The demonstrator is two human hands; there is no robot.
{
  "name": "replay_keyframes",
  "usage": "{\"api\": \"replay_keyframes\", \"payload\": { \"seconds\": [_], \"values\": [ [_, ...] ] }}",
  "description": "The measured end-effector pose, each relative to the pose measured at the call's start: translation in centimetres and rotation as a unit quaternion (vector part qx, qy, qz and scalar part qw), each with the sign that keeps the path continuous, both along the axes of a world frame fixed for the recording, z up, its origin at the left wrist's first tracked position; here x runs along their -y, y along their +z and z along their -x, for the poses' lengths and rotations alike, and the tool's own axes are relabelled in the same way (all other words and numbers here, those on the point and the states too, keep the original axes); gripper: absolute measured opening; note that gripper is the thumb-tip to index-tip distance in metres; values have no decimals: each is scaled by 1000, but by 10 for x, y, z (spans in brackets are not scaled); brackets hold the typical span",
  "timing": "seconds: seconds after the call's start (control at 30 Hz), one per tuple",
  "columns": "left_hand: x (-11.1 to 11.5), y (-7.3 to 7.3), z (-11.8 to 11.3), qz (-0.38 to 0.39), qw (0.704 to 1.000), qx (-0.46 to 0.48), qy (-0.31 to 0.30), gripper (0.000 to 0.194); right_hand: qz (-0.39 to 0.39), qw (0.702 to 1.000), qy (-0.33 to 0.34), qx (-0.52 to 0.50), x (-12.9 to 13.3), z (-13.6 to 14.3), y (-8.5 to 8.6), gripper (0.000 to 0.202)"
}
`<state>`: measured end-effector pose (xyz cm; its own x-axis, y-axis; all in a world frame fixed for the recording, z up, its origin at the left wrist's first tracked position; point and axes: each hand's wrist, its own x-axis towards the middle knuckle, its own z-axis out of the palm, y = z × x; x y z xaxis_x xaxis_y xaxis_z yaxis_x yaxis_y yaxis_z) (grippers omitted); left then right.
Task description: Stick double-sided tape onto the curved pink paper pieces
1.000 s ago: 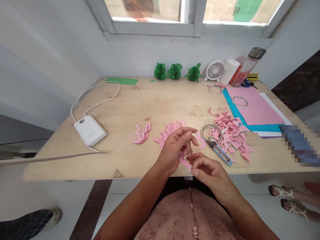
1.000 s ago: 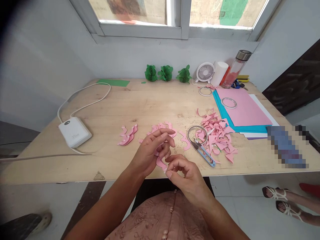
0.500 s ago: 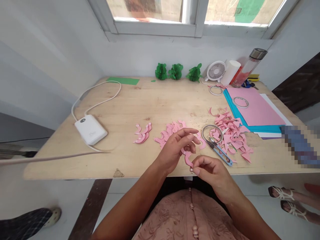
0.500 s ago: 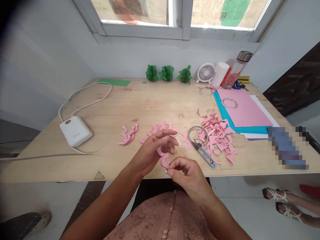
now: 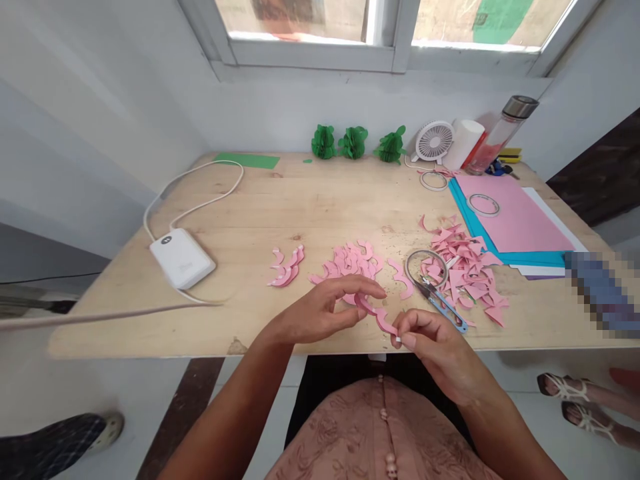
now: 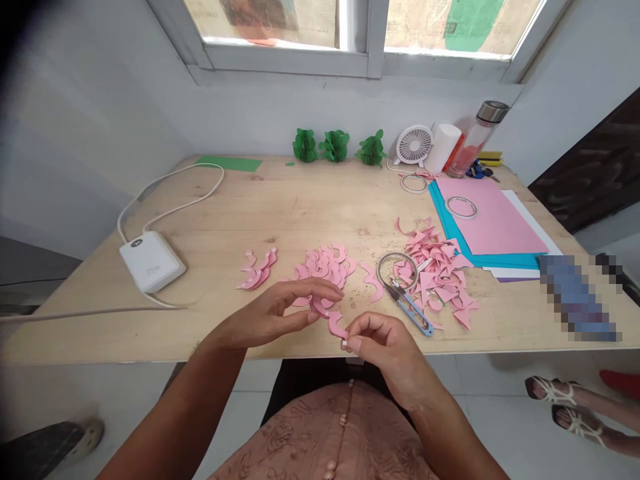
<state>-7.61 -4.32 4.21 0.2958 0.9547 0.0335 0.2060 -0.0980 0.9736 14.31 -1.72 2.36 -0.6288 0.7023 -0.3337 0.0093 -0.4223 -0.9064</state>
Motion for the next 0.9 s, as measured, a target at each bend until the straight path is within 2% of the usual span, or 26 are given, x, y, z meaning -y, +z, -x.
{"api": "replay_keyframes", "payload": {
  "seconds": [0.63, 0.8, 0.9],
  "values": [
    [-1, -1, -4, 1, 998, -53, -32, 35, -56, 997, 51, 29, -10, -7, 4, 18],
    [-1, -2, -10, 51, 998, -26, -5, 23, -90, 992, 70, 48, -18, -10, 6, 15],
    [1, -5, -17, 99, 995, 16, 31, 19, -114, 990, 52, 58, -24, -12, 6, 15]
  ]
}}
